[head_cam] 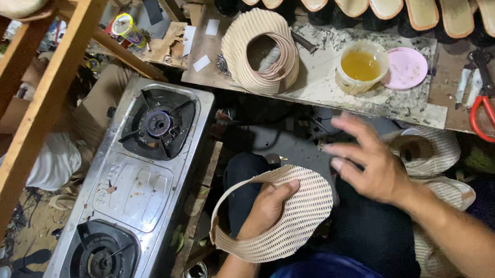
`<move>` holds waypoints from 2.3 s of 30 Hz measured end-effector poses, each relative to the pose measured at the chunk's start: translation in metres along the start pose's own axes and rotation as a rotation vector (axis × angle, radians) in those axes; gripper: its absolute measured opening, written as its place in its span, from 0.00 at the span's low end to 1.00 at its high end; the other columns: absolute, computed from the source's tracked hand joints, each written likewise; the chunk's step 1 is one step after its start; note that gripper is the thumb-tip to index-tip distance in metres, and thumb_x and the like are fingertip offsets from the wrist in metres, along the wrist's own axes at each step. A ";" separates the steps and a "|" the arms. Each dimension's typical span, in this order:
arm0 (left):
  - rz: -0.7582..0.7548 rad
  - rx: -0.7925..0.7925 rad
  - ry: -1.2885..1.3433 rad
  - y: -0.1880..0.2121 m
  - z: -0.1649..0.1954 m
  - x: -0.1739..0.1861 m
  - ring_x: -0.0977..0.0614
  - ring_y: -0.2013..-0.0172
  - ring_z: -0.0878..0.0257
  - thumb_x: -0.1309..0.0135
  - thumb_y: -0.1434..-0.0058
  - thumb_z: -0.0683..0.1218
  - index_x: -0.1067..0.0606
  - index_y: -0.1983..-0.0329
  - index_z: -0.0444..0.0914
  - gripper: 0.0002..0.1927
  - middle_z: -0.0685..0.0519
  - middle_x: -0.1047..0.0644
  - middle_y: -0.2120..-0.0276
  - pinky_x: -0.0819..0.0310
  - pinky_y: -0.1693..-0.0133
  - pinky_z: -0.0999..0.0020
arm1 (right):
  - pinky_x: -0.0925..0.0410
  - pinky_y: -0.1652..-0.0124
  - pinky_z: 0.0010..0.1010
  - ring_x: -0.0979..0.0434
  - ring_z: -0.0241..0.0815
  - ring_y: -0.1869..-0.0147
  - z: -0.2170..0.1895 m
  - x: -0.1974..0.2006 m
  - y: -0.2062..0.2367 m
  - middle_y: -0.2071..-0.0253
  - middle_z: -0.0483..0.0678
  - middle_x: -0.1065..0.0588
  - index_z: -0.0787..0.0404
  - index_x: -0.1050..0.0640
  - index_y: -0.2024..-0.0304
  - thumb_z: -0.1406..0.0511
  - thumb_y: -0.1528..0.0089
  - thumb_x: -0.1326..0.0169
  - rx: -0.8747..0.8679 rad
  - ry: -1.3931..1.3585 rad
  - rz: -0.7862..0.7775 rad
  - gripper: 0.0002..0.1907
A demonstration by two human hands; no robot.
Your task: The person sits on the floor holding a woven mesh shoe upper on their lap. They dip their fingers into a cup of yellow glue, spread it along the upper's edge, and press a thin strip onto the glued edge, repeating the glue-and-press cycle and turning the upper to work different sections.
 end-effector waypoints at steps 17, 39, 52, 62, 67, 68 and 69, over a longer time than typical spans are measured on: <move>0.201 0.163 -0.458 0.011 -0.015 0.009 0.19 0.57 0.68 0.46 0.33 0.50 0.24 0.44 0.36 0.19 0.50 0.18 0.55 0.24 0.56 0.75 | 0.37 0.34 0.46 0.36 0.57 0.26 -0.008 -0.016 0.025 0.28 0.54 0.37 0.49 0.22 0.45 0.78 0.47 0.46 0.006 0.090 -0.046 0.30; 0.056 -0.164 -0.193 -0.003 0.008 0.008 0.18 0.56 0.60 0.53 0.31 0.46 0.28 0.44 0.29 0.18 0.47 0.20 0.55 0.24 0.52 0.65 | 0.40 0.35 0.55 0.36 0.66 0.28 0.105 0.042 -0.085 0.33 0.61 0.30 0.61 0.17 0.63 0.58 0.46 0.34 -0.125 0.605 0.005 0.15; -0.051 -0.091 -0.170 -0.009 0.003 0.001 0.19 0.59 0.61 0.52 0.33 0.40 0.31 0.41 0.27 0.18 0.47 0.22 0.56 0.22 0.57 0.67 | 0.43 0.30 0.52 0.43 0.63 0.24 -0.022 -0.017 -0.012 0.28 0.58 0.40 0.51 0.21 0.44 0.73 0.49 0.40 0.172 0.198 -0.049 0.29; -0.125 -0.058 -0.141 -0.006 0.000 -0.008 0.18 0.60 0.60 0.50 0.32 0.45 0.30 0.41 0.26 0.22 0.44 0.22 0.56 0.22 0.59 0.67 | 0.43 0.28 0.51 0.45 0.62 0.22 -0.015 -0.011 -0.008 0.27 0.60 0.41 0.50 0.20 0.47 0.76 0.49 0.43 0.123 0.168 -0.020 0.28; -0.023 -0.197 -0.165 -0.007 0.010 -0.003 0.19 0.56 0.60 0.53 0.33 0.44 0.31 0.41 0.28 0.21 0.46 0.21 0.54 0.22 0.54 0.66 | 0.39 0.29 0.48 0.39 0.60 0.23 -0.032 -0.021 0.003 0.29 0.58 0.38 0.55 0.19 0.45 0.78 0.47 0.46 0.123 0.215 0.073 0.28; -0.018 -0.218 -0.214 -0.006 0.012 -0.002 0.19 0.55 0.60 0.54 0.32 0.44 0.31 0.40 0.28 0.20 0.46 0.21 0.54 0.23 0.54 0.67 | 0.39 0.29 0.49 0.38 0.61 0.24 -0.034 -0.026 0.004 0.30 0.58 0.38 0.56 0.18 0.45 0.79 0.48 0.46 0.139 0.243 0.054 0.29; -0.028 -0.239 -0.254 -0.006 0.014 -0.003 0.19 0.55 0.61 0.55 0.31 0.44 0.30 0.41 0.28 0.20 0.46 0.21 0.54 0.23 0.53 0.67 | 0.39 0.30 0.49 0.39 0.64 0.25 -0.032 -0.026 0.005 0.30 0.61 0.39 0.58 0.19 0.46 0.78 0.48 0.45 0.111 0.263 0.057 0.28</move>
Point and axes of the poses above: each hand's wrist, its own y-axis away from the middle knuckle, its own x-axis out of the back of the hand, z = x × y, the point moved 5 cm from there along -y, towards the middle knuckle
